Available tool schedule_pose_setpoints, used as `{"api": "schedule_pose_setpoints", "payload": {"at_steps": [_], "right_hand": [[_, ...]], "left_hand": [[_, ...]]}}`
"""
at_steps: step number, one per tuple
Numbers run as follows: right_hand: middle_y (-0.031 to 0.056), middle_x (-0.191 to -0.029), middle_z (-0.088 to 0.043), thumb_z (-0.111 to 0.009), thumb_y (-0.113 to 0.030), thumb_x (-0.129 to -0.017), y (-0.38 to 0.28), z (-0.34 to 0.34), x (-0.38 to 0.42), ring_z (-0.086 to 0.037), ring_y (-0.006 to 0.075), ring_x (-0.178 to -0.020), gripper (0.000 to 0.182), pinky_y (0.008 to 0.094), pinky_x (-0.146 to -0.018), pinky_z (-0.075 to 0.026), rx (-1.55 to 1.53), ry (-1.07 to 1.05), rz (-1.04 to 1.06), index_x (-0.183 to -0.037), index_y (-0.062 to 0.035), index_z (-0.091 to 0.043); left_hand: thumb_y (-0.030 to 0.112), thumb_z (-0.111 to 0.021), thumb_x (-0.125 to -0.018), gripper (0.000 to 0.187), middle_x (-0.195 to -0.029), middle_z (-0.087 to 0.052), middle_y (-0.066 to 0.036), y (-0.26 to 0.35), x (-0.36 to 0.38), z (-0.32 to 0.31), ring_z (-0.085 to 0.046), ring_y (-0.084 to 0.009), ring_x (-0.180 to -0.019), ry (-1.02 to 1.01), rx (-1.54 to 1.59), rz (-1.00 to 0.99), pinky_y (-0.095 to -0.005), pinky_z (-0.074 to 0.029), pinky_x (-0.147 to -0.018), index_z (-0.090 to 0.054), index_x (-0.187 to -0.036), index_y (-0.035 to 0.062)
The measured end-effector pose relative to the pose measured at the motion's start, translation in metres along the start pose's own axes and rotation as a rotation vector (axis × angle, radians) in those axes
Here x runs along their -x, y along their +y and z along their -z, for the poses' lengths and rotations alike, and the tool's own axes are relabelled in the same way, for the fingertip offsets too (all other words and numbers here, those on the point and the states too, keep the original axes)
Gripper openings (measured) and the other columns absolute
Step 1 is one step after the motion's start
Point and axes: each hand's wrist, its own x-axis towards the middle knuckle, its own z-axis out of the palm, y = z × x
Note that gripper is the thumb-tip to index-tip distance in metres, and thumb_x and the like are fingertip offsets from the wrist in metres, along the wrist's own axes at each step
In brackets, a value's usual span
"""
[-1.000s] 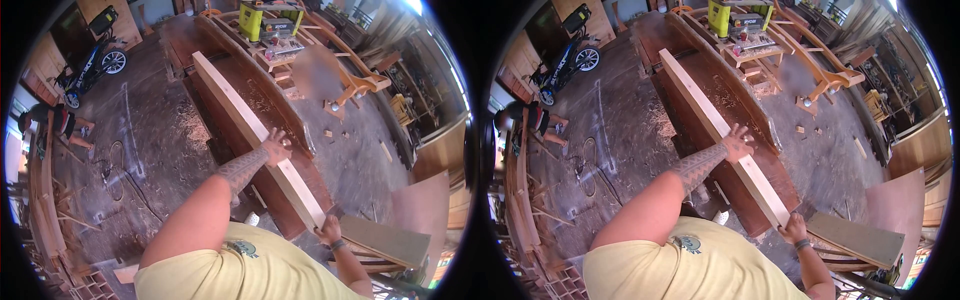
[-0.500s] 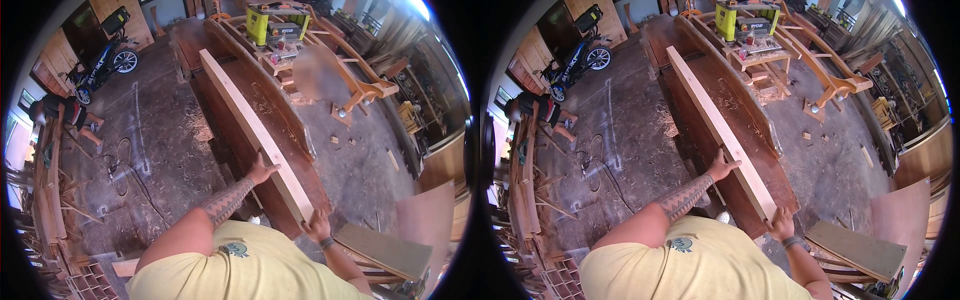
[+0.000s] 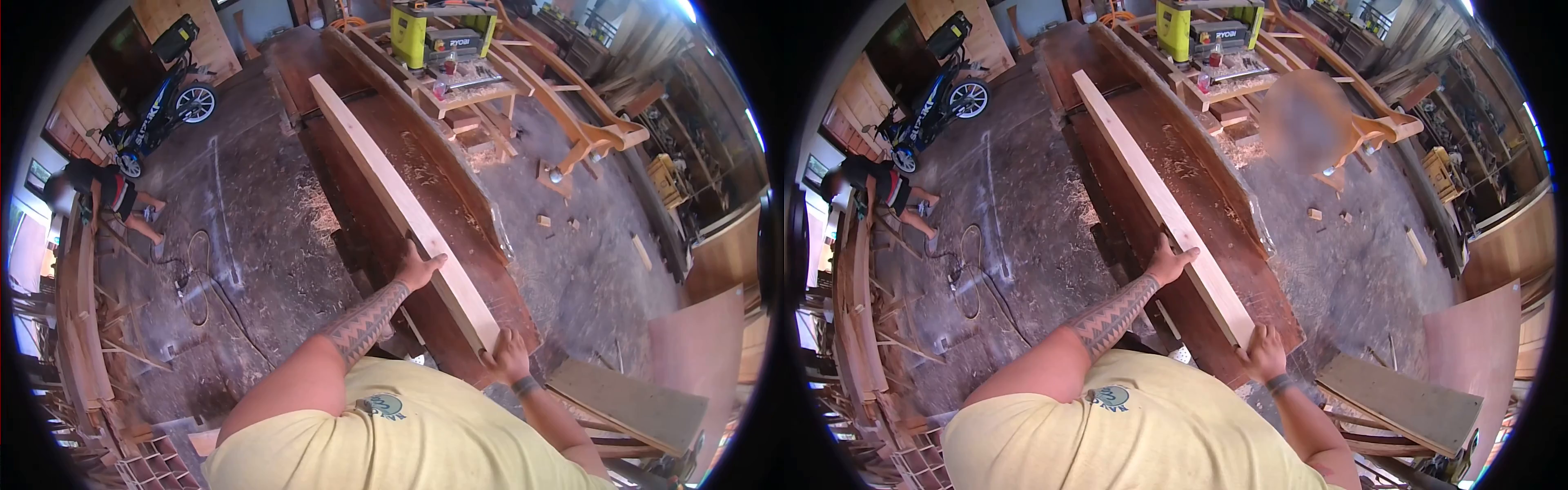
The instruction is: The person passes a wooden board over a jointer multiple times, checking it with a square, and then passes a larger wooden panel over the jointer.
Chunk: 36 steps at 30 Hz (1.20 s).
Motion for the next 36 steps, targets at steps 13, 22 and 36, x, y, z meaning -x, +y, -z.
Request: {"api": "schedule_pose_setpoints", "payload": {"at_steps": [13, 22, 36], "right_hand": [[0.0265, -0.126, -0.057, -0.074, -0.045, -0.093, -0.030, 0.007, -0.047, -0.059, 0.0465, -0.112, 0.084, 0.0539, -0.103, -0.050, -0.086, -0.024, 0.021, -0.157, -0.0012, -0.041], [0.0280, -0.124, -0.059, -0.067, -0.046, -0.100, -0.044, 0.000, -0.091, -0.061, 0.0455, -0.112, 0.089, 0.0526, -0.100, -0.052, -0.080, -0.064, 0.099, -0.169, -0.0020, -0.032], [0.0287, -0.130, -0.056, -0.068, -0.042, -0.099, -0.095, -0.002, -0.169, -0.058, 0.0467, -0.115, 0.091, 0.0544, -0.103, -0.051, -0.064, -0.122, 0.062, -0.170, -0.0021, -0.028]], "left_hand": [[0.056, -0.087, -0.086, 0.125, -0.160, -0.046, -0.038, -0.009, -0.038, 0.032, -0.045, -0.0434, -0.153, 0.164, 0.092, -0.062, -0.0434, -0.036, -0.127, -0.022, -0.163, -0.0181], [0.049, -0.083, -0.094, 0.124, -0.166, -0.041, -0.030, -0.031, -0.085, 0.061, -0.043, -0.0332, -0.153, 0.100, 0.307, 0.054, -0.0400, -0.036, -0.124, -0.007, -0.166, -0.0180], [0.048, -0.081, -0.096, 0.126, -0.162, -0.049, -0.012, -0.011, -0.136, 0.114, -0.053, -0.0243, -0.143, 0.115, 0.451, 0.148, -0.0503, -0.054, -0.102, 0.005, -0.171, -0.0047]]}}
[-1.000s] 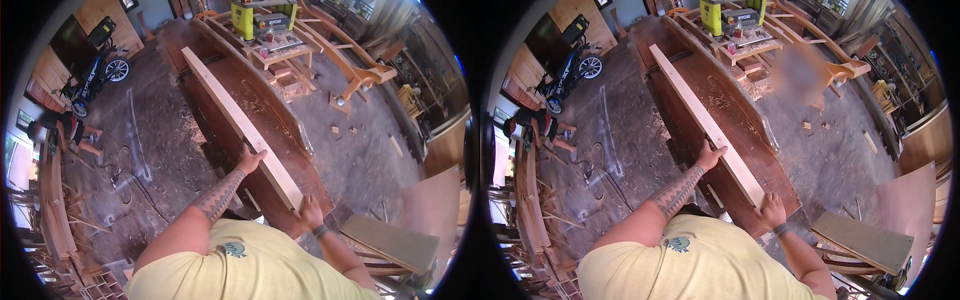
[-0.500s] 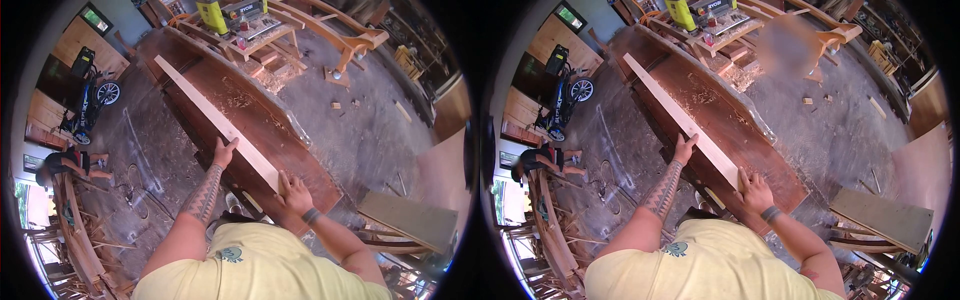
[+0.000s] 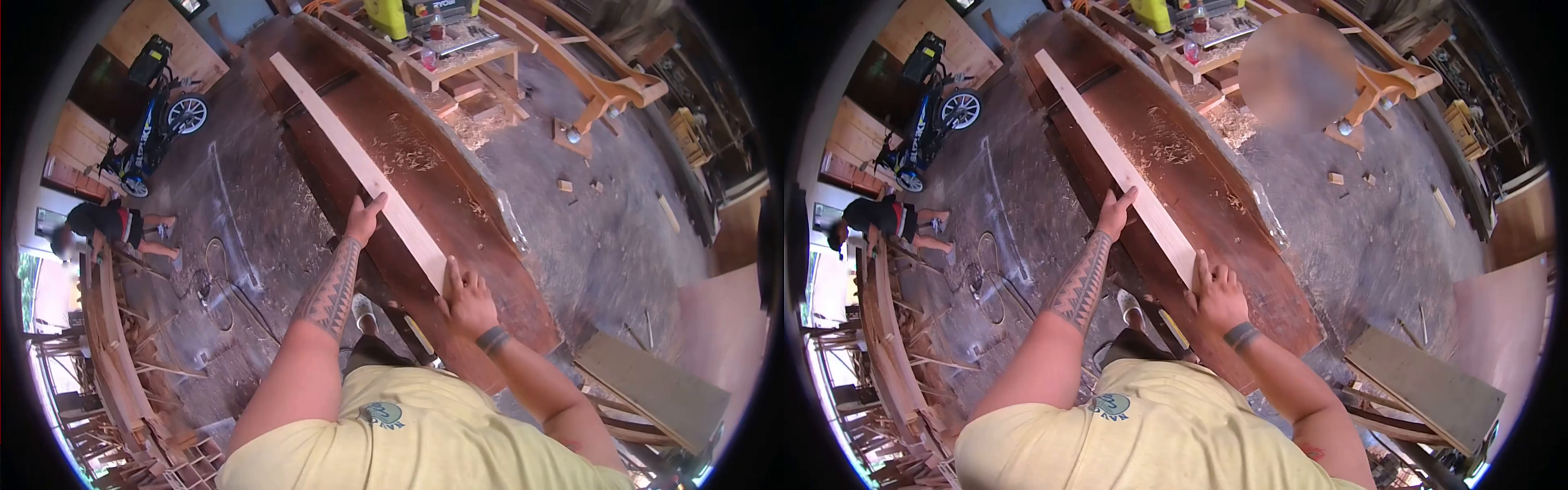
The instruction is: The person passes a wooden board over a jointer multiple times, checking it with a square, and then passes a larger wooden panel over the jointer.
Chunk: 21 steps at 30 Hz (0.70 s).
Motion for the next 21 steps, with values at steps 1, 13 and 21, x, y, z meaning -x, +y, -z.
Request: {"api": "schedule_pose_setpoints", "payload": {"at_steps": [1, 13, 21], "right_hand": [[0.0287, -0.130, -0.056, -0.068, -0.042, -0.099, -0.003, -0.001, -0.006, -0.058, 0.0468, -0.116, 0.091, 0.0545, -0.104, -0.051, 0.003, 0.009, 0.008, -0.170, -0.0017, -0.027], [0.0262, -0.126, -0.057, -0.069, -0.039, -0.098, -0.037, -0.014, -0.080, -0.059, 0.0438, -0.113, 0.090, 0.0529, -0.098, -0.054, 0.071, 0.095, 0.057, -0.169, 0.0004, -0.029], [0.0272, -0.126, -0.057, -0.070, -0.039, -0.098, -0.063, -0.021, -0.132, -0.059, 0.0440, -0.113, 0.090, 0.0521, -0.100, -0.053, 0.083, 0.114, 0.054, -0.168, 0.0009, -0.030]], "left_hand": [[0.049, -0.081, -0.096, 0.127, -0.162, -0.049, -0.012, 0.003, -0.004, 0.003, -0.053, -0.0242, -0.144, -0.003, -0.001, -0.003, -0.0506, -0.054, -0.102, 0.006, -0.171, -0.0046], [0.053, -0.082, -0.095, 0.124, -0.162, -0.049, -0.017, 0.051, -0.047, 0.034, -0.051, -0.0285, -0.146, -0.050, 0.056, -0.061, -0.0546, -0.052, -0.106, -0.004, -0.171, -0.0065], [0.071, -0.069, -0.098, 0.093, -0.165, -0.048, -0.005, 0.006, -0.077, 0.060, -0.051, -0.0266, -0.146, -0.105, 0.133, 0.096, -0.0521, -0.051, -0.110, -0.042, -0.166, 0.0125]]}}
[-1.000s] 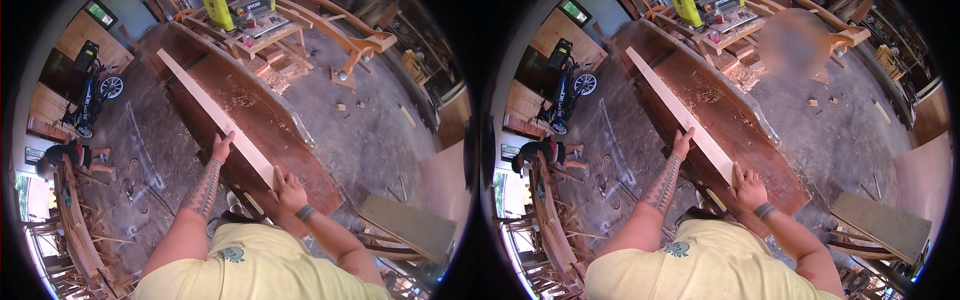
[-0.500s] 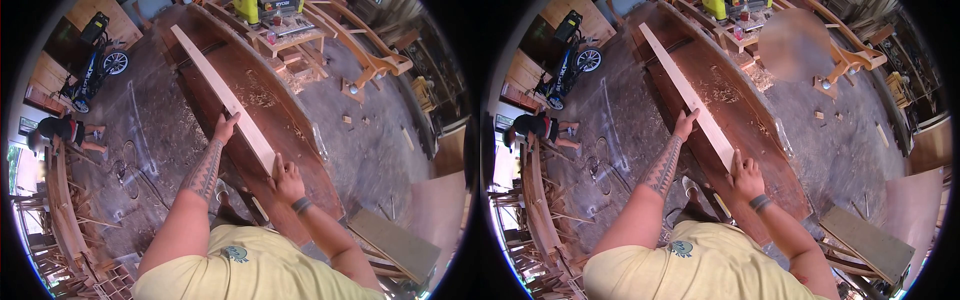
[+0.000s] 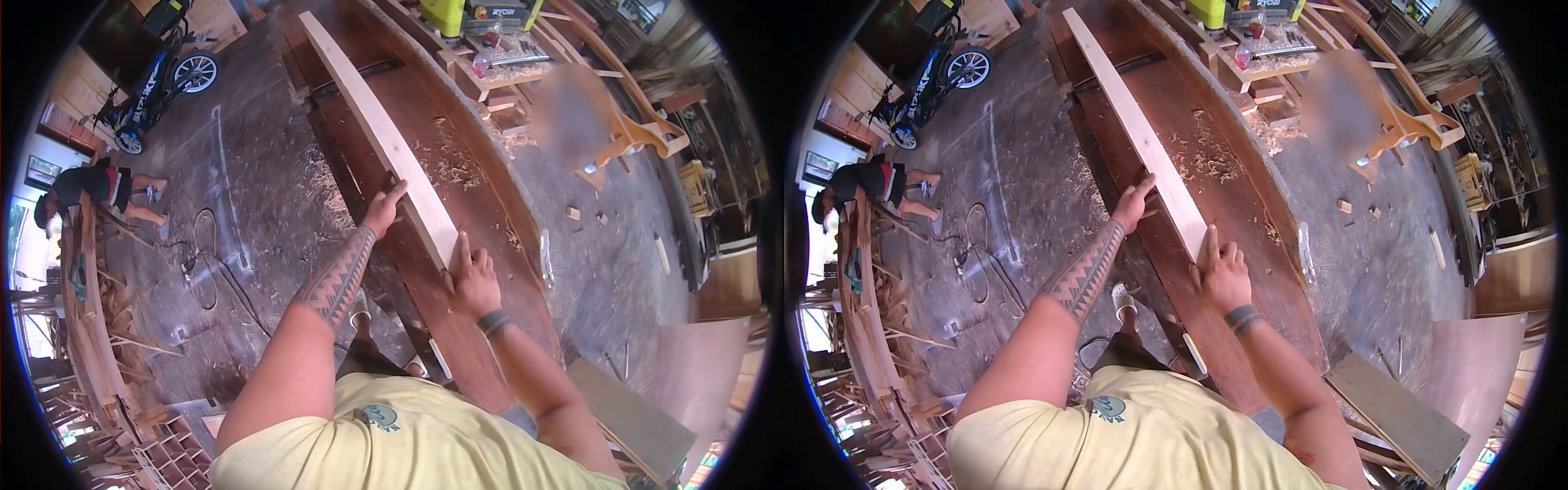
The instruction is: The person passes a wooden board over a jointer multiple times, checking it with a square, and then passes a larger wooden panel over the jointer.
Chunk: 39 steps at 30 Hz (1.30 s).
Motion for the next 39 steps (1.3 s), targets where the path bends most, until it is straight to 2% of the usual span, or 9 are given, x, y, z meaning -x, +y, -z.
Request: {"api": "schedule_pose_setpoints", "payload": {"at_steps": [15, 19, 22, 23, 25, 27, 31, 34, 39], "right_hand": [[0.0272, -0.125, -0.057, -0.070, -0.036, -0.095, -0.034, -0.015, -0.099, -0.062, 0.0454, -0.113, 0.091, 0.0522, -0.098, -0.055, -0.025, 0.026, -0.016, -0.168, -0.0005, -0.029], [0.0277, -0.127, -0.057, -0.070, -0.037, -0.095, -0.046, -0.016, -0.129, -0.062, 0.0458, -0.114, 0.093, 0.0523, -0.100, -0.055, -0.020, 0.023, -0.024, -0.169, -0.0007, -0.027], [0.0285, -0.129, -0.056, -0.070, -0.035, -0.095, -0.052, -0.019, -0.151, -0.062, 0.0465, -0.115, 0.094, 0.0528, -0.101, -0.054, -0.023, 0.039, -0.019, -0.170, -0.0010, -0.026], [0.0289, -0.129, -0.056, -0.070, -0.035, -0.095, -0.055, -0.019, -0.159, -0.062, 0.0469, -0.115, 0.094, 0.0531, -0.102, -0.054, -0.027, 0.041, -0.023, -0.170, -0.0010, -0.026], [0.0296, -0.129, -0.056, -0.071, -0.034, -0.095, -0.062, -0.021, -0.175, -0.062, 0.0477, -0.116, 0.094, 0.0534, -0.103, -0.054, -0.023, 0.049, -0.023, -0.170, -0.0011, -0.026], [0.0301, -0.130, -0.056, -0.071, -0.034, -0.095, -0.066, -0.023, -0.191, -0.062, 0.0483, -0.117, 0.094, 0.0535, -0.103, -0.054, -0.007, 0.060, -0.020, -0.170, -0.0011, -0.025], [0.0307, -0.131, -0.056, -0.071, -0.035, -0.097, -0.076, -0.024, -0.224, -0.062, 0.0489, -0.119, 0.093, 0.0532, -0.103, -0.055, -0.007, 0.045, -0.037, -0.170, -0.0013, -0.025], [0.0315, -0.131, -0.056, -0.071, -0.037, -0.097, -0.080, -0.024, -0.247, -0.063, 0.0493, -0.118, 0.092, 0.0533, -0.103, -0.055, -0.032, 0.037, -0.041, -0.170, -0.0014, -0.026], [0.0320, -0.132, -0.056, -0.070, -0.039, -0.098, -0.086, -0.032, -0.284, -0.065, 0.0511, -0.115, 0.092, 0.0542, -0.102, -0.055, 0.013, 0.083, -0.014, -0.170, -0.0018, -0.027]], "left_hand": [[0.082, -0.064, -0.093, 0.108, -0.163, -0.050, -0.010, 0.050, -0.065, 0.031, -0.048, -0.0278, -0.149, -0.062, -0.001, -0.053, -0.0526, -0.046, -0.115, -0.043, -0.166, 0.0058], [0.085, -0.061, -0.093, 0.112, -0.168, -0.044, -0.010, 0.064, -0.080, 0.041, -0.045, -0.0289, -0.152, -0.108, 0.004, -0.010, -0.0533, -0.045, -0.117, -0.037, -0.169, 0.0072], [0.085, -0.059, -0.095, 0.109, -0.167, -0.045, -0.010, 0.063, -0.086, 0.047, -0.045, -0.0287, -0.152, -0.065, 0.009, -0.001, -0.0525, -0.044, -0.117, -0.036, -0.170, 0.0095], [0.078, -0.059, -0.099, 0.099, -0.162, -0.050, -0.011, 0.061, -0.082, 0.050, -0.050, -0.0262, -0.148, -0.090, 0.051, -0.033, -0.0505, -0.047, -0.115, -0.040, -0.169, 0.0104], [0.068, -0.062, -0.102, 0.087, -0.156, -0.058, -0.009, -0.004, -0.138, 0.082, -0.057, -0.0247, -0.142, -0.102, -0.181, -0.287, -0.0470, -0.051, -0.111, -0.046, -0.165, 0.0106], [0.048, -0.071, -0.103, 0.059, -0.143, -0.070, -0.008, 0.013, -0.118, 0.085, -0.069, -0.0299, -0.129, -0.135, -0.150, -0.434, -0.0437, -0.056, -0.103, -0.065, -0.147, 0.0089], [0.038, -0.082, -0.093, 0.039, -0.130, -0.074, -0.016, 0.035, -0.094, 0.107, -0.070, -0.0403, -0.118, 0.033, -1.010, -0.879, -0.0470, -0.058, -0.099, -0.077, -0.120, 0.0094], [0.044, -0.076, -0.095, 0.037, -0.133, -0.072, -0.010, 0.030, -0.110, 0.127, -0.064, -0.0363, -0.128, -0.030, -1.193, -0.955, -0.0502, -0.053, -0.109, -0.077, -0.119, 0.0156], [0.050, -0.075, -0.095, 0.048, -0.151, -0.061, -0.010, 0.042, -0.133, 0.150, -0.057, -0.0393, -0.138, -0.107, -1.388, -0.957, -0.0592, -0.045, -0.116, -0.073, -0.131, 0.0191]]}}
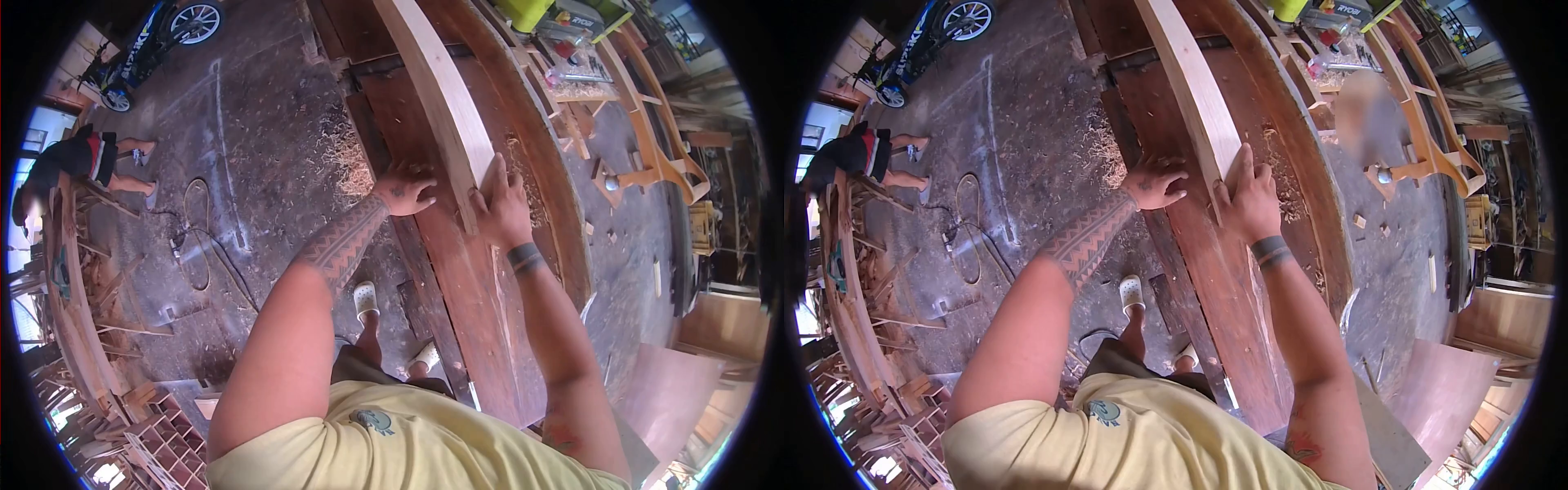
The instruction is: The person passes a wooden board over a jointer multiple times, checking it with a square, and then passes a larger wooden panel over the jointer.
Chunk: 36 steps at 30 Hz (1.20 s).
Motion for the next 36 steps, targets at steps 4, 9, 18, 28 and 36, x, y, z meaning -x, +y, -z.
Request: {"api": "schedule_pose_setpoints", "payload": {"at_steps": [4, 9, 18, 28, 36], "right_hand": [[0.0319, -0.131, -0.057, -0.070, -0.039, -0.098, -0.011, -0.001, -0.027, -0.065, 0.0514, -0.114, 0.091, 0.0545, -0.101, -0.055, 0.007, -0.006, -0.005, -0.170, -0.0018, -0.028], [0.0341, -0.134, -0.056, -0.072, -0.040, -0.098, -0.022, -0.006, -0.063, -0.065, 0.0523, -0.118, 0.091, 0.0551, -0.102, -0.055, -0.009, -0.008, -0.026, -0.170, -0.0069, -0.028], [0.0322, -0.128, -0.059, -0.071, -0.042, -0.097, -0.034, -0.015, -0.128, -0.067, 0.0525, -0.111, 0.091, 0.0549, -0.099, -0.056, 0.012, 0.008, -0.003, -0.169, -0.0044, -0.029], [0.0371, -0.136, -0.057, -0.069, -0.046, -0.097, -0.052, -0.029, -0.189, -0.066, 0.0562, -0.115, 0.090, 0.0557, -0.104, -0.055, -0.004, 0.019, 0.023, -0.168, -0.0036, -0.030], [0.0389, -0.139, -0.056, -0.068, -0.047, -0.098, -0.065, -0.031, -0.232, -0.064, 0.0580, -0.121, 0.091, 0.0560, -0.108, -0.053, -0.016, -0.010, -0.002, -0.168, -0.0046, -0.029]], "left_hand": [[0.058, -0.070, -0.096, 0.060, -0.159, -0.054, -0.014, -0.012, -0.010, 0.014, -0.051, -0.0428, -0.144, -0.127, -0.029, -0.022, -0.0618, -0.038, -0.121, -0.067, -0.143, 0.0222], [0.063, -0.070, -0.095, 0.067, -0.161, -0.050, -0.015, -0.016, -0.016, 0.007, -0.050, -0.0448, -0.142, -0.154, -0.030, -0.053, -0.0658, -0.036, -0.119, -0.064, -0.146, 0.0206], [0.067, -0.064, -0.097, 0.077, -0.173, -0.037, -0.011, -0.015, -0.022, 0.011, -0.041, -0.0439, -0.154, -0.234, -0.040, -0.051, -0.0645, -0.025, -0.128, -0.052, -0.159, 0.0239], [0.063, -0.073, -0.093, 0.080, -0.168, -0.037, -0.012, -0.010, -0.024, 0.023, -0.028, -0.0401, -0.160, -0.193, 0.044, -0.062, -0.0675, -0.028, -0.123, -0.052, -0.156, 0.0208], [0.062, -0.076, -0.089, 0.077, -0.160, -0.043, -0.011, -0.012, -0.025, 0.018, -0.033, -0.0374, -0.157, -0.130, 0.076, -0.072, -0.0646, -0.032, -0.120, -0.054, -0.150, 0.0204]]}}
